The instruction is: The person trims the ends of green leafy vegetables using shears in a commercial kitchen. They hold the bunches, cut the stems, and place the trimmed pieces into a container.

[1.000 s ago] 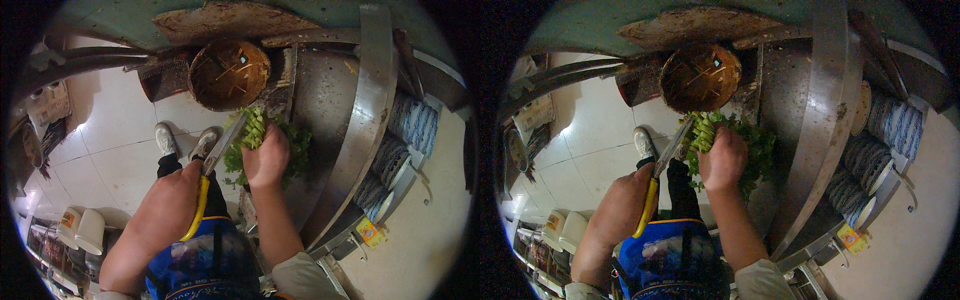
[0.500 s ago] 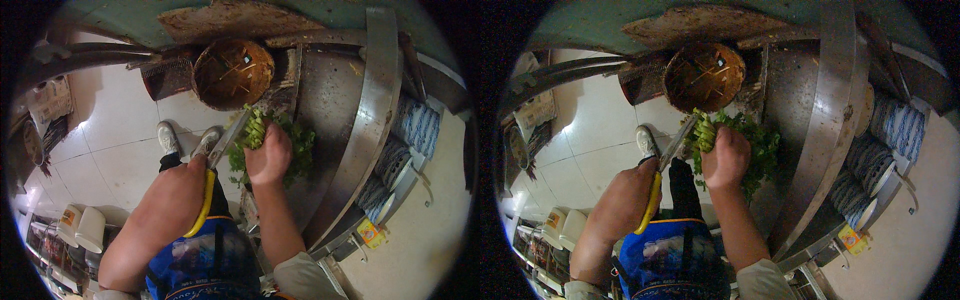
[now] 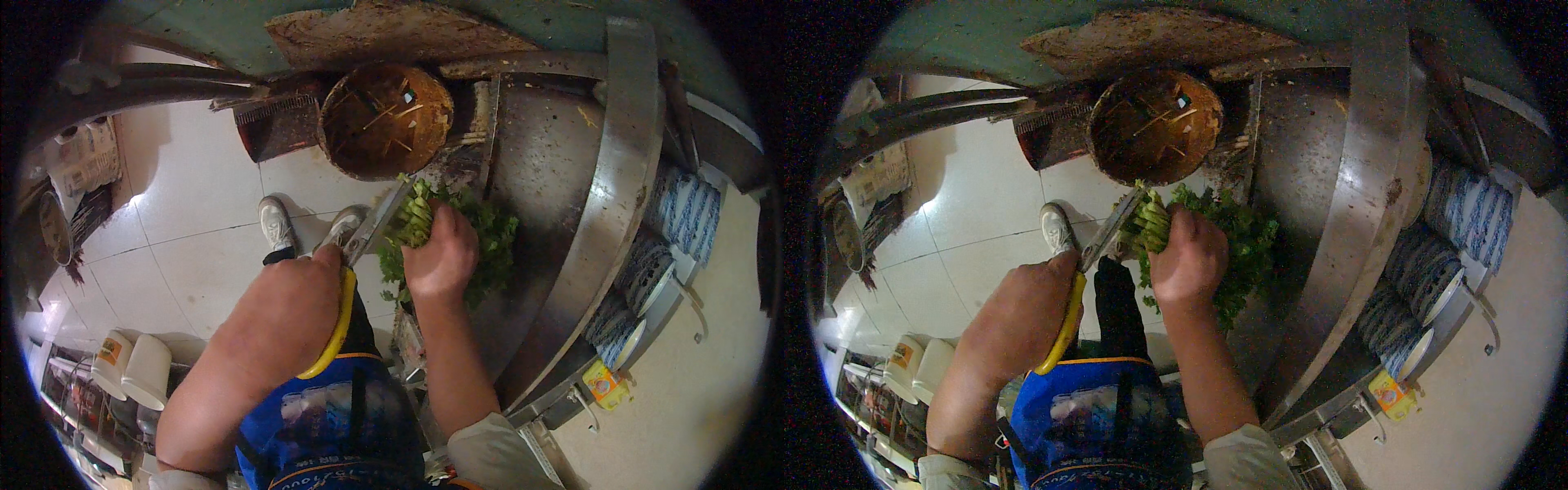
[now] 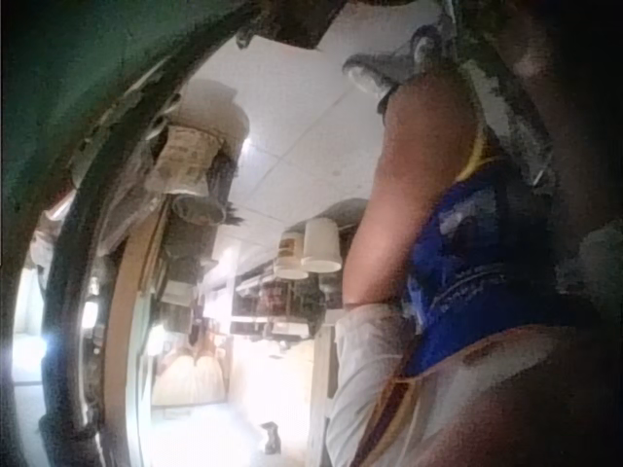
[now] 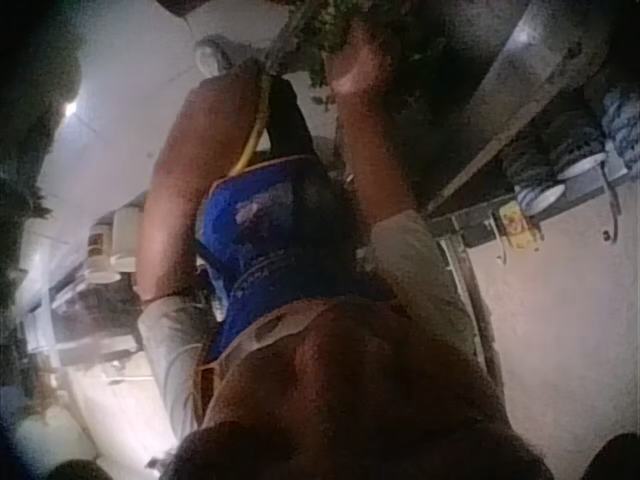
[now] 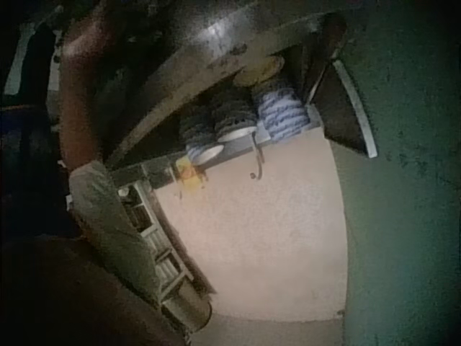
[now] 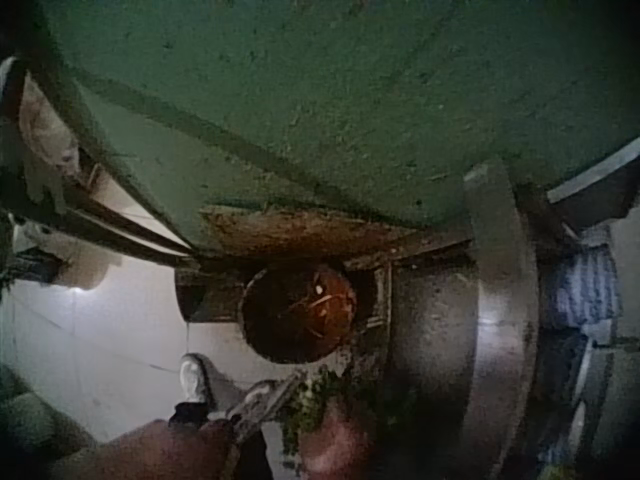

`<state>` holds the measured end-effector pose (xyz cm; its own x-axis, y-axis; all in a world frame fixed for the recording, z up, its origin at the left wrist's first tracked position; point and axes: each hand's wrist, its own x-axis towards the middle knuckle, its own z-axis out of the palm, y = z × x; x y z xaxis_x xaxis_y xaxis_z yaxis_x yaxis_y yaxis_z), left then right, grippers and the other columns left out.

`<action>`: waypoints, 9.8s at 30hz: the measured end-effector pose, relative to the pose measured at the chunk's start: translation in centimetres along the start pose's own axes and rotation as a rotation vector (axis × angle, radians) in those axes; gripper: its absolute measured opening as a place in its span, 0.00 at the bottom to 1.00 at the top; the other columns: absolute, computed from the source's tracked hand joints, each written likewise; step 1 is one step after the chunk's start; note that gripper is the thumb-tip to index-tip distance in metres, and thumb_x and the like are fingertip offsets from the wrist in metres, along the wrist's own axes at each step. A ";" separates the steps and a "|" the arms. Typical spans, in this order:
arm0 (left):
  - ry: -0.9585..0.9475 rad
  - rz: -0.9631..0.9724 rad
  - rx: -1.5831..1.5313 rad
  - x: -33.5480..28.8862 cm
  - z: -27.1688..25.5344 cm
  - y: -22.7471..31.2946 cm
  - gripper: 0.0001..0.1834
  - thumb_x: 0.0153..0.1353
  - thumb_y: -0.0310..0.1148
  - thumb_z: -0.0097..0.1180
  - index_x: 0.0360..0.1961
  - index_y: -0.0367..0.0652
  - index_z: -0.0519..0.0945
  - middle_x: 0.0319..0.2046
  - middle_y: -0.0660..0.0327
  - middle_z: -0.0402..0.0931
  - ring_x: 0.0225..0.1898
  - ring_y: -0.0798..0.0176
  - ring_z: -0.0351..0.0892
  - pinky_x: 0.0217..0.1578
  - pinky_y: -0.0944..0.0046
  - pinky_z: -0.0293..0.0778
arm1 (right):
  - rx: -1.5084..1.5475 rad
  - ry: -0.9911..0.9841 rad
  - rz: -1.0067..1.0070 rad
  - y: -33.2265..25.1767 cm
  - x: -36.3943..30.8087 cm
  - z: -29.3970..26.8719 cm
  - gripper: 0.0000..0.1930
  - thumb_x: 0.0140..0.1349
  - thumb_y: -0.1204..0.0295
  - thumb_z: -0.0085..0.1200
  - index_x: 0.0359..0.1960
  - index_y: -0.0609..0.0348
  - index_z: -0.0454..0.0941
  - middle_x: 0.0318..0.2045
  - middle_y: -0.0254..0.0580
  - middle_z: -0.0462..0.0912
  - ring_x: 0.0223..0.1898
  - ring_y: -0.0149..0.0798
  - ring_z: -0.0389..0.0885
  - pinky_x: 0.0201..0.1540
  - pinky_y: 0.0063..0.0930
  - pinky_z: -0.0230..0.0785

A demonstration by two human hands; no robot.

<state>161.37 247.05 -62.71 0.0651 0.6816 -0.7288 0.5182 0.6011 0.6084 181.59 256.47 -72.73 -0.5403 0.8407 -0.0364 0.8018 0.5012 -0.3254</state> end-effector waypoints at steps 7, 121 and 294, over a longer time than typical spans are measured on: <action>-0.029 -0.032 0.037 0.1 -0.1 -0.2 0.20 0.61 0.27 0.56 0.53 0.29 0.72 0.34 0.35 0.81 0.42 0.29 0.82 0.42 0.39 0.77 | -0.015 -0.047 0.035 0.3 0.0 0.0 0.31 0.33 0.72 0.79 0.43 0.58 0.78 0.38 0.53 0.82 0.42 0.63 0.80 0.45 0.57 0.71; 0.133 -0.012 -0.162 0.4 4.5 -1.4 0.13 0.65 0.27 0.54 0.49 0.35 0.71 0.29 0.38 0.80 0.35 0.30 0.81 0.33 0.41 0.76 | -0.010 -0.035 0.164 0.5 0.5 0.3 0.31 0.36 0.70 0.78 0.46 0.57 0.78 0.39 0.53 0.82 0.44 0.62 0.81 0.49 0.54 0.72; 0.235 0.133 -0.815 5.4 -0.8 -3.3 0.24 0.65 0.24 0.62 0.62 0.37 0.74 0.39 0.56 0.81 0.39 0.63 0.81 0.42 0.62 0.78 | 0.468 -0.072 0.144 1.0 -0.6 -0.6 0.27 0.44 0.73 0.79 0.48 0.56 0.82 0.43 0.48 0.88 0.44 0.52 0.87 0.49 0.43 0.80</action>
<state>159.31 249.09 -68.39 -0.1431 0.7821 -0.6065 -0.2620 0.5611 0.7852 182.85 256.53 -72.50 -0.4621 0.8700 -0.1717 0.6774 0.2214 -0.7015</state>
